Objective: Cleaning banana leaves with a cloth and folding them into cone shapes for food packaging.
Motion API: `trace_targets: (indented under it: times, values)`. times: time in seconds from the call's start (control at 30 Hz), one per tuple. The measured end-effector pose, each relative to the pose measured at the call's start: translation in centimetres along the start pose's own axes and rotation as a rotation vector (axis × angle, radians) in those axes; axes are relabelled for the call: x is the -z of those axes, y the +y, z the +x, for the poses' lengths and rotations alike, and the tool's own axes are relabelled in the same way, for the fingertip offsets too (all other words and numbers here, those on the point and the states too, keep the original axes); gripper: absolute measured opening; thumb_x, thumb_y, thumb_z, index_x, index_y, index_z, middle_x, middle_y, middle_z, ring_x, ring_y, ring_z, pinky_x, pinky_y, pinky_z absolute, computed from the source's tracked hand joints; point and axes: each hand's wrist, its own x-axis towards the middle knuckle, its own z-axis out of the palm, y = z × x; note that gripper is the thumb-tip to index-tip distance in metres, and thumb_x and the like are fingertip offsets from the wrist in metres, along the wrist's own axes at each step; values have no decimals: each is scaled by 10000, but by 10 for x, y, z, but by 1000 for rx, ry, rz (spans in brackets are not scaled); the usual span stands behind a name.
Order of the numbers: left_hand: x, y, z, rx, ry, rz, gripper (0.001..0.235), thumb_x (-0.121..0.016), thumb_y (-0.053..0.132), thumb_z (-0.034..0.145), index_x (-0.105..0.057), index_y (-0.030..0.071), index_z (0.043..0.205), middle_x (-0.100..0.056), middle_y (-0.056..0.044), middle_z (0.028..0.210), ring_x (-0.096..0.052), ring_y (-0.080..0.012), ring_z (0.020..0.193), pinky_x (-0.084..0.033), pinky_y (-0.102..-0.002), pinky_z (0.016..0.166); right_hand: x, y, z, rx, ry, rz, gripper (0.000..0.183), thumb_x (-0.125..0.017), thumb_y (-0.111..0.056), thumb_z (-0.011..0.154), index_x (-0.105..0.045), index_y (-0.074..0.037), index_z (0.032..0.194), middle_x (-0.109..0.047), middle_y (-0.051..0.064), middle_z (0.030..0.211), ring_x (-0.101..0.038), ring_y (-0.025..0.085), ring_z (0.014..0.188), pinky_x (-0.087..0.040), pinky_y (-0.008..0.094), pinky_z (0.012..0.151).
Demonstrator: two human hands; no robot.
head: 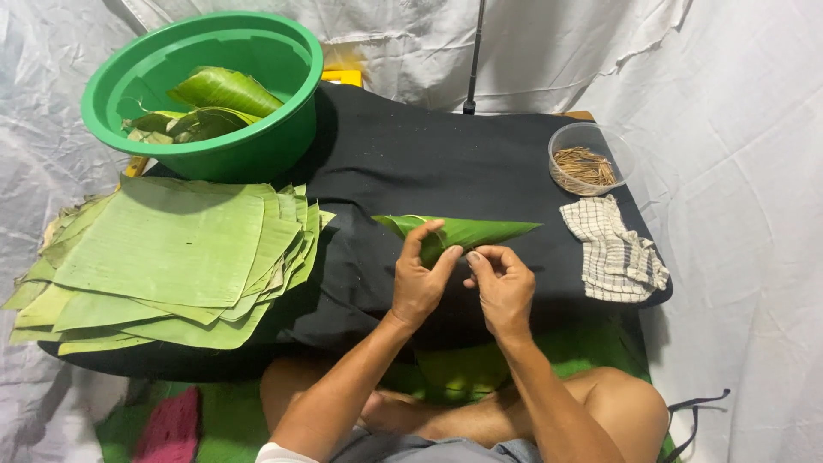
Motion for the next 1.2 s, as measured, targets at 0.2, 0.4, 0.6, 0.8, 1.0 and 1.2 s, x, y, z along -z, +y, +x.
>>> trace_targets:
  times: [0.2,0.4,0.6,0.8,1.0,1.2]
  values:
    - [-12,6,7,455,213,-293,588,-868,55,761,-642,24,1303,-703,-137,948,-704,-183,841,-634,-336,719,0,0,-8,128,-38,-5,131,-732,-29,928,-748,49,1032,-688,173,759,-717,214,618,-642,357,584]
    - [-18,9,9,520,257,-293,539,-877,43,736,-691,33,1242,-696,-171,942,-696,-206,831,-628,-341,702,-4,32,-5,-11,-2,272,164,-701,66,910,-731,67,1071,-663,131,799,-680,153,698,-667,319,607]
    - [-15,5,10,549,217,-266,431,-878,33,725,-771,64,1142,-737,-157,864,-705,-164,764,-612,-288,660,-4,46,-1,-39,-3,388,145,-706,87,900,-698,55,1042,-637,104,807,-705,157,711,-677,322,633]
    - [-15,-2,7,580,210,-273,440,-886,37,716,-774,61,1140,-736,-156,855,-704,-162,764,-609,-295,653,-3,49,3,-86,2,427,165,-745,74,872,-634,20,982,-664,116,796,-715,165,667,-676,319,600]
    - [-13,-2,6,579,171,-267,443,-876,28,724,-766,49,1153,-743,-172,895,-699,-166,774,-607,-278,666,0,57,5,-161,28,412,211,-758,70,864,-583,-5,954,-698,150,810,-721,191,645,-674,341,577]
    - [-6,1,14,510,128,-221,472,-894,41,701,-758,64,1152,-742,-140,946,-703,-155,825,-622,-299,711,5,49,11,-207,7,336,297,-836,-6,831,-553,-21,920,-717,165,785,-712,186,574,-654,327,529]
